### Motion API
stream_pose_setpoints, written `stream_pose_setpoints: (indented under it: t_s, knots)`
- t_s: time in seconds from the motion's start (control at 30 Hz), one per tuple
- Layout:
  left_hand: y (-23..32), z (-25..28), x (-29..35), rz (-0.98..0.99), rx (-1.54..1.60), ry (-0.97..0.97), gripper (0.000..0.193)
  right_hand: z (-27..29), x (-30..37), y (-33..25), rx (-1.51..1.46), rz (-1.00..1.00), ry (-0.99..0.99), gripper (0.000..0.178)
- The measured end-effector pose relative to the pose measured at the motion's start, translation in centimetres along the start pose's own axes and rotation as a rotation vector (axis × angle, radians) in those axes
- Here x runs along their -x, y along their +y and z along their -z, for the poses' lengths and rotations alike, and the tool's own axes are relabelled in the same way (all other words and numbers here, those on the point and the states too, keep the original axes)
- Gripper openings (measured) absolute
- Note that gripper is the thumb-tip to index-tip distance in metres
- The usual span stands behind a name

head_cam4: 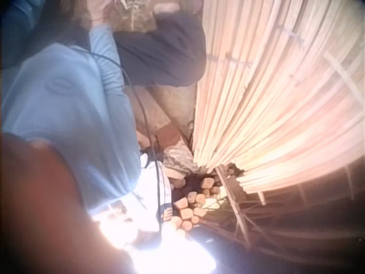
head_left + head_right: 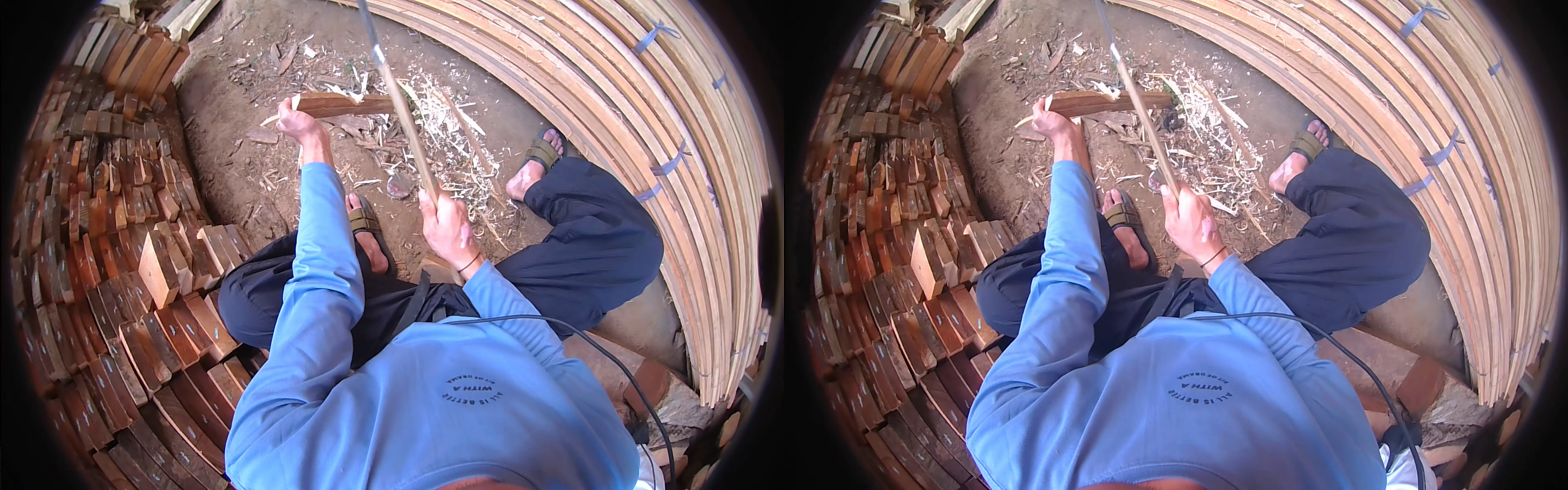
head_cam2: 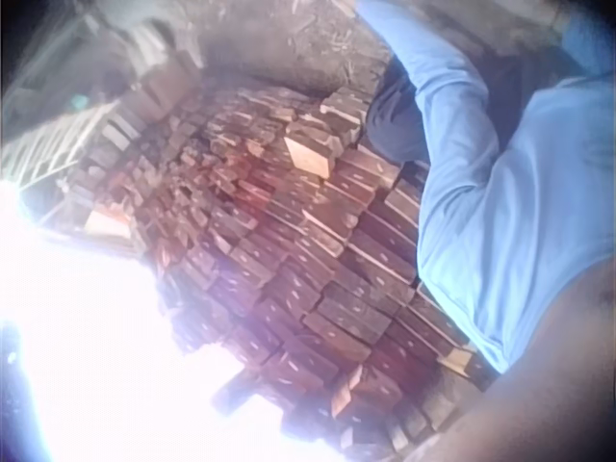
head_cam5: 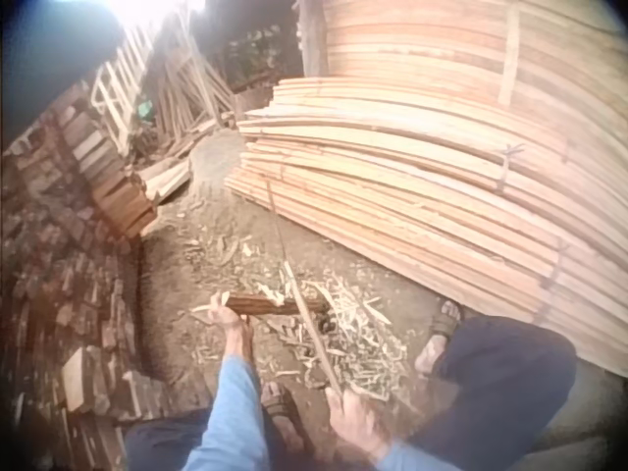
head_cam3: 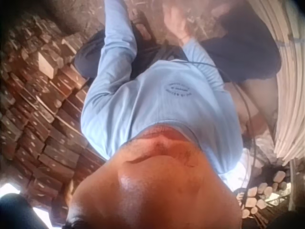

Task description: The person uses a drawknife to shave layers from a piece of wood held between their legs, creating wood shavings on the ground.

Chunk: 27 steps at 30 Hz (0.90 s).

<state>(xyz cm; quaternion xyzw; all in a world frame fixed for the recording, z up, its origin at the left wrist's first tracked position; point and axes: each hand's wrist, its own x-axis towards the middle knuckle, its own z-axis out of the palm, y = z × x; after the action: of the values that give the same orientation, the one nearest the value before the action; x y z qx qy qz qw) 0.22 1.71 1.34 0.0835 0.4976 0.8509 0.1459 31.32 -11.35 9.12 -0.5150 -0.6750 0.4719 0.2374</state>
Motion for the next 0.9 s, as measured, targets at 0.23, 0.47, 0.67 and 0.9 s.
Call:
stream_pose_setpoints:
  t_s: [0.23,0.47,0.67,0.9]
  knots:
    - [-1.5,1.4,-1.9,-0.045,-0.116,-0.008,0.029,-1.1,0.1,1.2,0.110,-0.003,-0.090,0.035]
    - [-0.2,-0.9,0.5,0.042,-0.008,-0.004,0.028,-3.1,0.5,6.4,0.244,0.037,-0.099,0.031]
    - [-0.7,0.9,-0.9,0.018,-0.029,0.010,0.029,0.2,0.1,-1.0,0.003,0.091,-0.014,0.034]
    - [-0.3,1.3,-0.9,0.063,0.044,0.012,0.032,-0.6,-0.4,1.4,0.231,-0.141,-0.188,0.041]
